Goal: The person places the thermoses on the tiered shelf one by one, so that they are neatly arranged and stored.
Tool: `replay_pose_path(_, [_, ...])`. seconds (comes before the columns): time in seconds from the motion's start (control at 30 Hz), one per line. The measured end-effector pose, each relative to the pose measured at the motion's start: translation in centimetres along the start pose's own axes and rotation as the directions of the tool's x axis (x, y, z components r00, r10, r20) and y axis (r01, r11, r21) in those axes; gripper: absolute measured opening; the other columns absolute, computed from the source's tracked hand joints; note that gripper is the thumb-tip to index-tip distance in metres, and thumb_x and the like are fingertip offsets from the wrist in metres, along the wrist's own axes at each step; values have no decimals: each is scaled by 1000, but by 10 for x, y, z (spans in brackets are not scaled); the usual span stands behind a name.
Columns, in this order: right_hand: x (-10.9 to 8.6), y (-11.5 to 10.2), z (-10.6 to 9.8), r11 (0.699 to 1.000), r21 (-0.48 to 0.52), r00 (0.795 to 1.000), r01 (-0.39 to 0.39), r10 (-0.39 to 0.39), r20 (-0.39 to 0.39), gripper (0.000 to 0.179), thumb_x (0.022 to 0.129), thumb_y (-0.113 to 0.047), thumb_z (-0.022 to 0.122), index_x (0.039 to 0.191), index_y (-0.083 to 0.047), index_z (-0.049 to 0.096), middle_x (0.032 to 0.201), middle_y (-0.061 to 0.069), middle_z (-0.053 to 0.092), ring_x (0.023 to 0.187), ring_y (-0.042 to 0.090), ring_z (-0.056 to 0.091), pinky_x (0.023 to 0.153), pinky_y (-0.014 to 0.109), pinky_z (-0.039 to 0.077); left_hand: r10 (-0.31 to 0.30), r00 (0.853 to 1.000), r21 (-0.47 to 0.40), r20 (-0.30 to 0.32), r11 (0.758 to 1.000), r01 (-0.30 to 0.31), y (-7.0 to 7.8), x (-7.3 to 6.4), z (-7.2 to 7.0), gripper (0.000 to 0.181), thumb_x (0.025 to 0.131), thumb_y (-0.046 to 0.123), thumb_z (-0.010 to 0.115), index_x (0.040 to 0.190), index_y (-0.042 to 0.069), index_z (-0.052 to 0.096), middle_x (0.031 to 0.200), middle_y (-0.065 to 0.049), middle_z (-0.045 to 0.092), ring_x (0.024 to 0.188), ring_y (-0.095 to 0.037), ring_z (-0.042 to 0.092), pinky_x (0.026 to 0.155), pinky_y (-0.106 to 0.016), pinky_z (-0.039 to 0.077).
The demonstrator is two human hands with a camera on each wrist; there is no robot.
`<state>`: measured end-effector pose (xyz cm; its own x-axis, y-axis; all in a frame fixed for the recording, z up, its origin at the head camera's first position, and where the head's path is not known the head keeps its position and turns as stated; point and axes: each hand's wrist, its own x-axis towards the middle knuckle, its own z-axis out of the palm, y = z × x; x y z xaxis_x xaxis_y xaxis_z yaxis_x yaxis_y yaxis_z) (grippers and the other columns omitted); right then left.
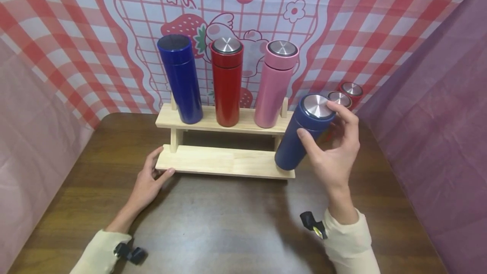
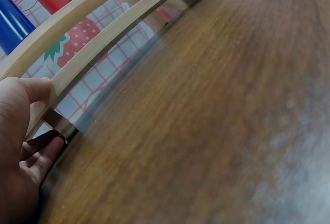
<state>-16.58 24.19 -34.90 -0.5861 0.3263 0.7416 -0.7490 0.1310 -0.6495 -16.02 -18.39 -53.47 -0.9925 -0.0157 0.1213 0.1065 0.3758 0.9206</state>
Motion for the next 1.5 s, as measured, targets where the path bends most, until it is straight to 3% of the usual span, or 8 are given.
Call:
replay_pose_path(0.4, [-9,6,8,1000,9,995,-12,11,103,72,73,23,80,141,14,59,132,17,69,115,30,66,101,31,53,17,1000,-5,-7,1000,-17,-2,0,1,84,104,16,79,172,10,32,154,-32,60,127,-48,69,107,-59,55])
replay_pose_path(0.63, [-18,8,17,999,-45,988,-9,15,151,72,76,19,84,143,15,57,134,14,69,119,29,66,105,32,53,89,996,23,-26,996,-88,-10,1,1,83,104,29,80,171,11,34,150,-34,62,121,-44,72,102,-44,60])
replay_pose_path(0.87, [-25,11,30,998,-58,978,-18,30,208,69,81,13,88,142,14,56,135,14,69,119,28,68,106,31,54,24,1000,-13,3,1000,-24,-2,1,1,85,103,14,80,172,9,31,157,-33,57,132,-47,66,111,-58,53])
replay_pose_path(1.0, [-28,13,38,998,-67,971,-21,36,237,68,81,14,87,142,14,56,137,11,68,116,25,69,103,29,55,5,1000,-16,5,1000,-5,1,0,0,86,103,12,81,172,9,31,158,-32,57,133,-44,66,111,-58,54])
replay_pose_path(1.5, [-37,17,69,999,1,958,-46,44,284,68,81,15,87,142,13,56,139,7,67,119,25,67,105,32,54,46,999,-23,3,999,-46,4,-2,0,82,104,7,78,171,5,32,154,-34,59,128,-46,69,109,-58,55])
